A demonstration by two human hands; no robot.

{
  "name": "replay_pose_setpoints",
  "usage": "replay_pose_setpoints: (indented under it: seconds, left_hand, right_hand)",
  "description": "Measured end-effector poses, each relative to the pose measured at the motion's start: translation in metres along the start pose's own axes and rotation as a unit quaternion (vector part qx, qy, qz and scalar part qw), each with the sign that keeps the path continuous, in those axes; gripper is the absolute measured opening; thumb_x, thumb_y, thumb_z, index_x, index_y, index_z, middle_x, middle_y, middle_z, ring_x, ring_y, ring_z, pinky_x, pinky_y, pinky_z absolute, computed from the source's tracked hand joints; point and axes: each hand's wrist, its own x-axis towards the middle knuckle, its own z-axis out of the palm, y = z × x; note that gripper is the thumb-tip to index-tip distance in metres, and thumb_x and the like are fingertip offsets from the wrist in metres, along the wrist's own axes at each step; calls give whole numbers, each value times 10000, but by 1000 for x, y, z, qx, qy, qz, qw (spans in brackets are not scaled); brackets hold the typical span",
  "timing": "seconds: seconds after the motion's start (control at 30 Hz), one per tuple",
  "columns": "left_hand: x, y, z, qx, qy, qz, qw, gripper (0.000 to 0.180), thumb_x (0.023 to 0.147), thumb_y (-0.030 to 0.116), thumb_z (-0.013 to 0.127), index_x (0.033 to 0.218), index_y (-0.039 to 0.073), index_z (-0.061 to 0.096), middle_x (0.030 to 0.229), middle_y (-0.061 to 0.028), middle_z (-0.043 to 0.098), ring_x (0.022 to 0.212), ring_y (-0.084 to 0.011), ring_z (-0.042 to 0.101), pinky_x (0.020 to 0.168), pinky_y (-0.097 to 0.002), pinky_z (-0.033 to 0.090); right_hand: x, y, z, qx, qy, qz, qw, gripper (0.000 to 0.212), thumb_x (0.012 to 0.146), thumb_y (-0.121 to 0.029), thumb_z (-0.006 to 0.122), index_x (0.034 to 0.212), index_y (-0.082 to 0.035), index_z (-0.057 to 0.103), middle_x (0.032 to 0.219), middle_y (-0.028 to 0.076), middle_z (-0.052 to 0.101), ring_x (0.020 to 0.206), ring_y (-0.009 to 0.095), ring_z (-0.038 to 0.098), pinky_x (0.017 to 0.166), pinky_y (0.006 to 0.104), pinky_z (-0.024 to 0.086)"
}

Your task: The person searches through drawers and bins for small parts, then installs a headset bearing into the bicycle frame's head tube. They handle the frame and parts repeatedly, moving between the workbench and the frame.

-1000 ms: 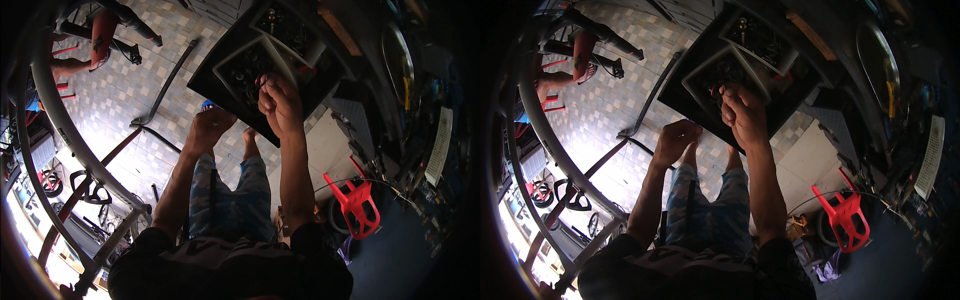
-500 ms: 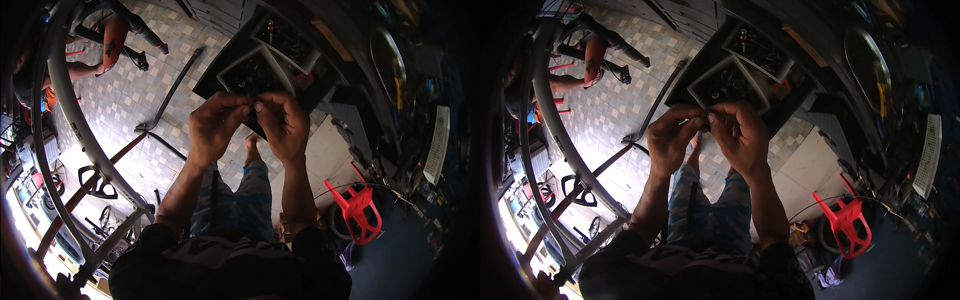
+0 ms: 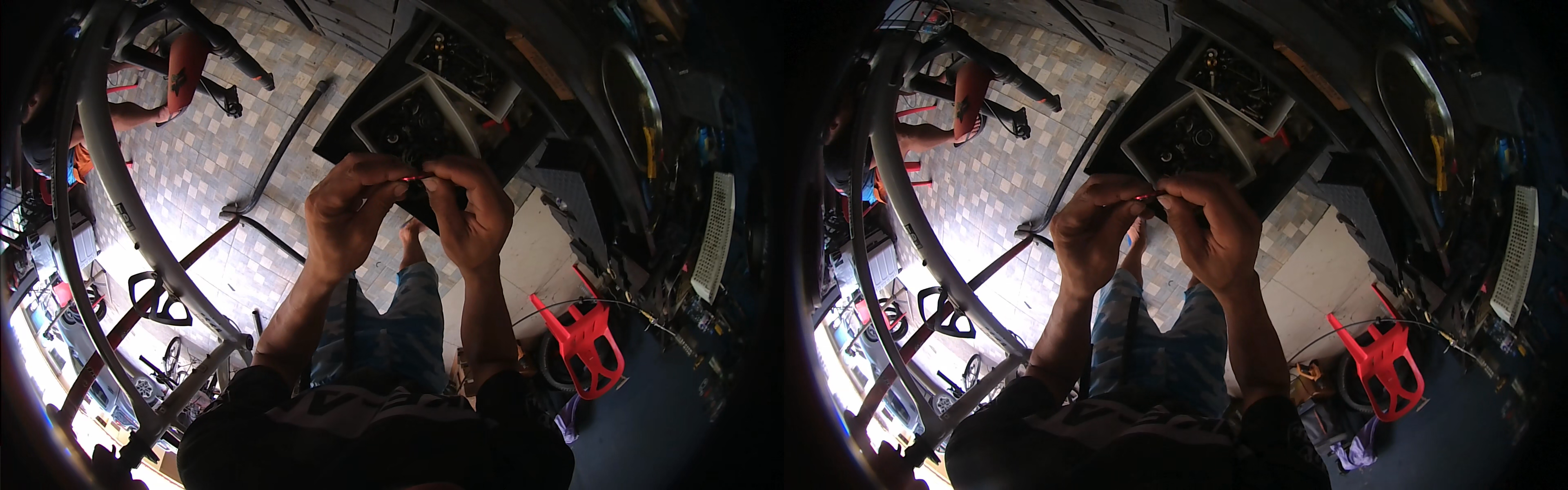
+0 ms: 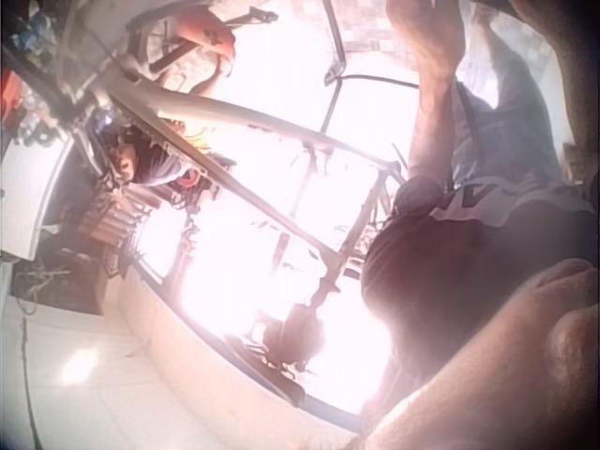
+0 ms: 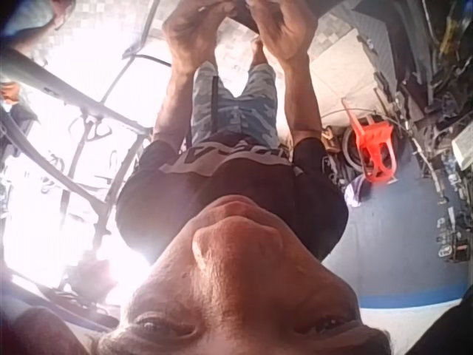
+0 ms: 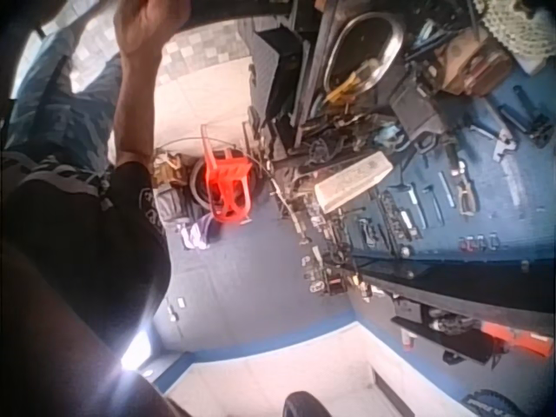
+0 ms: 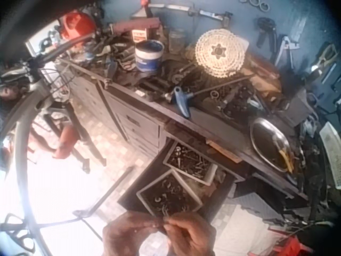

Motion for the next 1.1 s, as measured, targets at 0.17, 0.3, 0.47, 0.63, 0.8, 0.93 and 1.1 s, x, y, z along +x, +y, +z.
replay_pose_setpoints:
  seconds: [0.17, 0.3, 0.47, 0.63, 0.8, 0.93, 1.1]
  left_hand:
    - [1, 4, 1, -20, 6, -4, 1000, 208, 977, -142, 665, 1144, -45, 743, 1151, -141, 718, 985, -177, 743, 865, -303, 623]
    - [-2, 10, 1, -134, 13, -80, 988, 229, 1014, -55, 669, 1240, -71, 706, 1186, -185, 733, 1037, -211, 749, 901, -327, 634]
    - [-2, 3, -5, -397, -40, -86, 913, 378, 1051, 31, 657, 1411, -76, 616, 1247, -219, 740, 1127, -277, 751, 926, -408, 662]
    - [-2, 0, -4, -439, -73, -78, 892, 429, 1052, 86, 670, 1447, -66, 596, 1301, -249, 718, 1170, -314, 736, 946, -438, 666]
    - [-4, -5, -2, -484, -94, -75, 867, 434, 1050, 62, 664, 1463, -47, 588, 1346, -253, 696, 1223, -312, 712, 990, -448, 644]
    - [-5, 3, 1, -488, -89, -74, 865, 419, 1035, 19, 673, 1443, -37, 592, 1359, -244, 695, 1237, -289, 706, 1058, -427, 597]
    - [-8, 38, -5, -347, -49, -74, 934, 428, 998, -56, 696, 1414, -25, 599, 1360, -207, 701, 1258, -243, 686, 1081, -383, 573]
  right_hand:
    - [1, -3, -2, 3, -3, -22, 1000, 163, 965, 20, 757, 1122, -15, 732, 1065, 113, 766, 964, 246, 751, 814, 345, 604]
    - [1, -6, -5, -51, -12, -81, 995, 190, 937, 42, 775, 1110, -31, 744, 1078, 123, 748, 955, 240, 734, 800, 338, 598]
    - [3, -21, -10, -142, -11, -165, 976, 291, 875, 18, 827, 1140, -97, 797, 1096, 91, 721, 946, 240, 716, 752, 335, 593]
    - [2, -28, -12, -175, 7, -187, 967, 326, 836, -61, 878, 1150, -134, 829, 1060, 70, 709, 927, 238, 716, 736, 346, 582]
    - [0, -30, -15, -172, 4, -187, 967, 284, 838, -61, 880, 1109, -133, 832, 1066, 76, 714, 943, 238, 723, 741, 354, 586]
    - [-1, -32, -15, -159, -8, -180, 971, 243, 848, -74, 879, 1077, -125, 814, 1092, 69, 720, 967, 246, 726, 764, 359, 590]
    - [4, -52, -20, -141, -49, -145, 978, 229, 872, -93, 868, 1077, -114, 769, 1182, 58, 704, 1044, 263, 709, 832, 370, 588]
